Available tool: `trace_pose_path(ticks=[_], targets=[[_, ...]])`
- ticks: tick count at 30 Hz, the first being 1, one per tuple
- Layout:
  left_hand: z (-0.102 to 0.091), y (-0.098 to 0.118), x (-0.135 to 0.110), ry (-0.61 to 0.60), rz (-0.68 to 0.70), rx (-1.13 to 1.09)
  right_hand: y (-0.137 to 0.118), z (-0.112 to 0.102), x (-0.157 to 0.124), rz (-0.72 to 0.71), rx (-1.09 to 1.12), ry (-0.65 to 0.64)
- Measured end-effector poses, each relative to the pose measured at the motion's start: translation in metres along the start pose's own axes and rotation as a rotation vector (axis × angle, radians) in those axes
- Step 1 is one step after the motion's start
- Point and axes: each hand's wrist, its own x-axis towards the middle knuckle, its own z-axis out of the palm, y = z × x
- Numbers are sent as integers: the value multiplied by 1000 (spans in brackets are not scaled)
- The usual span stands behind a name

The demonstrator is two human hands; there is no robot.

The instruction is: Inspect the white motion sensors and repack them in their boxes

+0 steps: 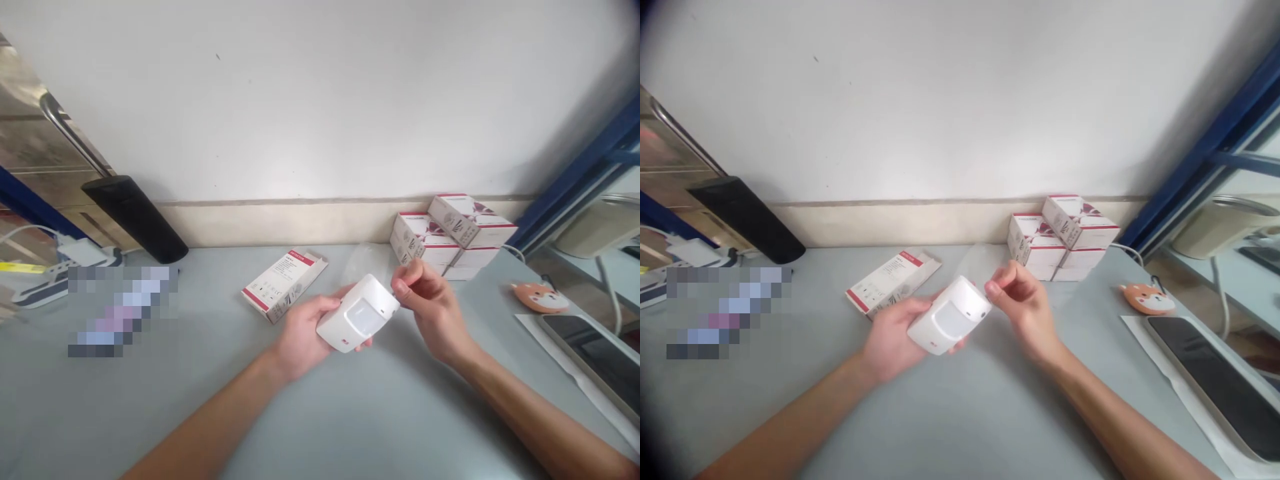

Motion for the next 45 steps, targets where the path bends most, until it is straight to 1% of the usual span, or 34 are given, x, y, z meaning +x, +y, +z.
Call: trace_pose_path(ticks=[3,8,14,19,21,24,26,28,30,32,33,34,36,39,41,43,45], targets=[[2,-1,0,25,-18,26,4,-1,-1,-17,-17,10],[-1,-3,-2,30,-21,35,3,2,-2,-17,-55,25],[0,1,-2,25,-33,38,0,3,-4,9,-41,22],[-5,4,-3,41,-53,48,-1,4,-3,7,-32,10],[-5,6,-3,25,-46,37,-4,5,-4,33,-33,-12],[1,11,-3,-49,-7,4,-9,7,-6,69,-111,-65],[9,15,-4,-79,20,-21,-11,8,-7,59,-212,-75],[17,21,-6,-40,63,-62,-10,6,-7,5,-394,-44],[21,27,-9,50,122,-138,-4,1,-4,-94,-685,-19],[21,33,-12,153,172,-230,3,-6,1,-202,-998,-25],[20,35,-13,201,193,-274,8,-9,3,-240,-1116,-31],[19,37,-14,240,214,-309,12,-11,4,-267,-1201,-38],[17,38,-14,309,250,-349,20,-14,6,-297,-1282,-33],[18,38,-12,362,249,-335,25,-14,7,-311,-1279,11],[20,38,-11,370,249,-318,23,-12,7,-321,-1204,44],[20,40,-12,356,263,-299,16,-11,8,-320,-1033,74],[19,41,-13,344,277,-259,6,-11,11,-291,-771,144]])
